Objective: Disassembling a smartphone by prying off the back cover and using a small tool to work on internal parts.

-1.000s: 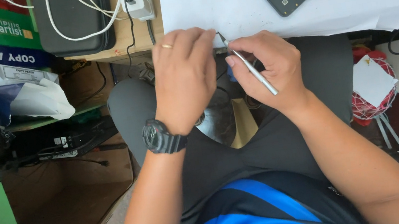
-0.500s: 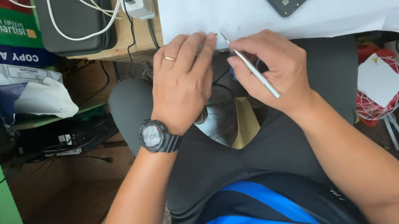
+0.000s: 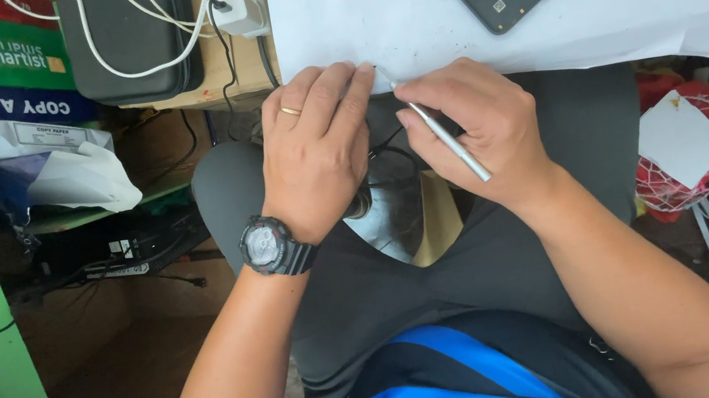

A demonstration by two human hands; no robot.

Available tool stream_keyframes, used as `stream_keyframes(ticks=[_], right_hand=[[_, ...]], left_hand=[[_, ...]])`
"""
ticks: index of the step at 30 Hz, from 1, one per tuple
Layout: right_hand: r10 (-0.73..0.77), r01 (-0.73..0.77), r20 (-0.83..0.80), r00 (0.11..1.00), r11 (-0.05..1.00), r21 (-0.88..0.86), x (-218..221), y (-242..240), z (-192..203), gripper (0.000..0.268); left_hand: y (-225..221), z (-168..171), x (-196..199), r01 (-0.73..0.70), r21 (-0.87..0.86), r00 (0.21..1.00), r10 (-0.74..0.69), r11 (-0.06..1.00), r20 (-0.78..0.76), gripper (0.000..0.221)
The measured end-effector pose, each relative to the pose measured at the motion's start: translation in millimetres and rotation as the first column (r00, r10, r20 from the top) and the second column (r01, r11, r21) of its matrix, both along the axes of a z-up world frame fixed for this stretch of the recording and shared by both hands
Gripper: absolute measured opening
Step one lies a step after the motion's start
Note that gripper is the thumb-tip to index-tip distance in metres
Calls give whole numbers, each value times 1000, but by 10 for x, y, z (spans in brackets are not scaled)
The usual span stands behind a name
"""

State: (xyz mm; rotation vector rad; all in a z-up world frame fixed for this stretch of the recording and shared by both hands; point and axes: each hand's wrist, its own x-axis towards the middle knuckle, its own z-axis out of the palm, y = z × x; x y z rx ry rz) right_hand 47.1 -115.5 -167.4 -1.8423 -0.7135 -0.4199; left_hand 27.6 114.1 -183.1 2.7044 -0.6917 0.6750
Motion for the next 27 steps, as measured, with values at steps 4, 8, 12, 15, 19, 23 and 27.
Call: stream_keyframes(ticks=[4,8,12,15,19,23,27], right_hand=[[0,0,1,1000,1000,15,5,5,-15,10],[6,-6,-7,1000,1000,10,9,0,-21,11],[0,0,2,1000,1000,-20,9,-7,-13,10],[2,-2,-2,1000,1000,-6,7,-6,-18,11],[10,-10,-17,1000,1000,-5,9,-20,-10,12],[14,-15,-47,999,1000,-16,1,-32,50,12],[19,-19,-61,998,1000,-7,0,-37,39,14]], left_hand=[[-10,14,2,-4,-3,1000,4,1000,-2,35],[-16,13,2,-8,-4,1000,8,1000,5,34],[-19,7,8,-10,-1,1000,10,1000,19,33],[-20,14,18,-9,3,1000,9,1000,24,32],[-5,50,43,1,29,1000,-2,1000,29,31],[-22,95,80,17,64,999,-20,998,47,26],[-26,66,103,19,87,998,-25,996,62,24]])
